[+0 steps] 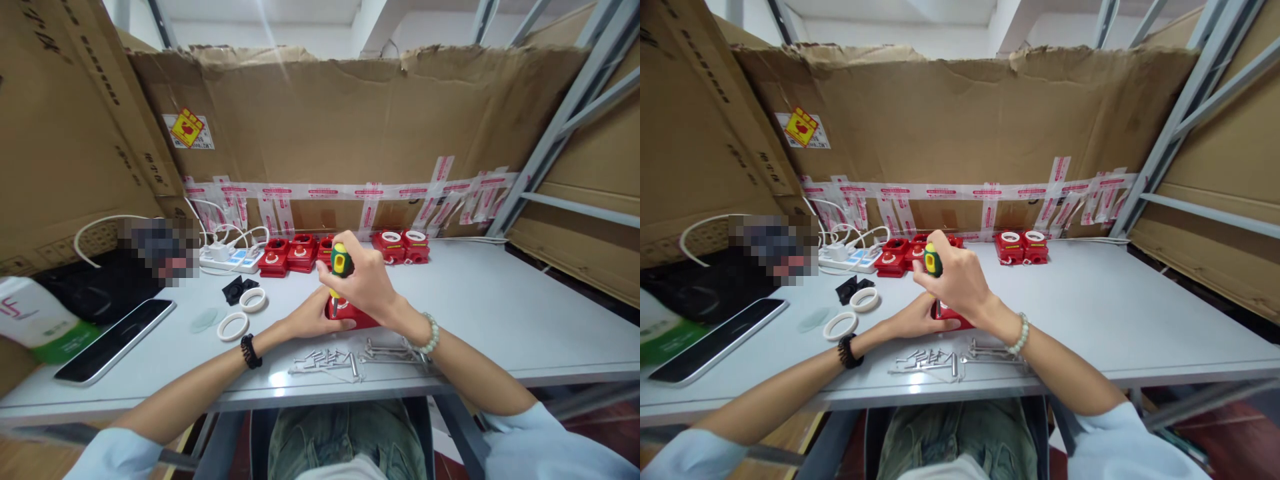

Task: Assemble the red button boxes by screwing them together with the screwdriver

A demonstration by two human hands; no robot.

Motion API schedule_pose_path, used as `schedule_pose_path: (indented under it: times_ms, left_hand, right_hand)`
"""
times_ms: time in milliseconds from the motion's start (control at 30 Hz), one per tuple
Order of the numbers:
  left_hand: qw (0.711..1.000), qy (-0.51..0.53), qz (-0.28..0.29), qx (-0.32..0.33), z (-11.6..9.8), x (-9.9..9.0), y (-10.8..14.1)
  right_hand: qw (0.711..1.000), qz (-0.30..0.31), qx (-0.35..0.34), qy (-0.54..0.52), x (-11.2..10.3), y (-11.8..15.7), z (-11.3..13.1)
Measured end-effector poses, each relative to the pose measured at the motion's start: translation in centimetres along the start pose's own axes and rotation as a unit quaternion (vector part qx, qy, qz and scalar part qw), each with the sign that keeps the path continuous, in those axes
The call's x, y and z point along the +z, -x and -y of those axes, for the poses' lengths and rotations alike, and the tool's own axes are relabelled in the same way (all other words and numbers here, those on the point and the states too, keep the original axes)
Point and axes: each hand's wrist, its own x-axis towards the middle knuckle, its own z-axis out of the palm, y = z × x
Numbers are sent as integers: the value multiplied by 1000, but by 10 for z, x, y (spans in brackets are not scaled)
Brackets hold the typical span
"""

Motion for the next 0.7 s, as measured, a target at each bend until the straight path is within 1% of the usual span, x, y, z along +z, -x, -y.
schedule_pose_path:
  times_ms: [67,133,200,300,400,467,567,600,633,700]
  left_hand:
    - [1000,3,-7,9,0,1,0]
    - [1000,8,-3,9,0,1,0]
    - [1000,7,3,4,0,1,0]
    - [1000,2,11,3,1,-1,0]
    - [1000,0,22,-1,-1,-3,0]
    - [999,7,34,-3,-4,-4,-1]
    - [999,24,39,9,-6,-4,-1]
    - [999,26,38,13,-7,-4,-1]
    - [999,24,37,14,-7,-4,-1]
    - [999,12,34,10,-6,-4,-1]
  right_hand:
    - [998,3,-14,59,2,1,3]
    - [994,14,-10,105,0,1,7]
    - [994,36,2,106,-5,-1,10]
    - [995,98,18,30,-15,-7,10]
    - [983,164,14,-84,-22,-15,0]
    - [964,207,-12,-166,-25,-20,-8]
    - [925,265,-50,-267,-28,-25,-17]
    - [919,275,-54,-278,-28,-25,-18]
    - [920,278,-53,-273,-28,-25,-17]
    - [941,251,-41,-222,-27,-22,-14]
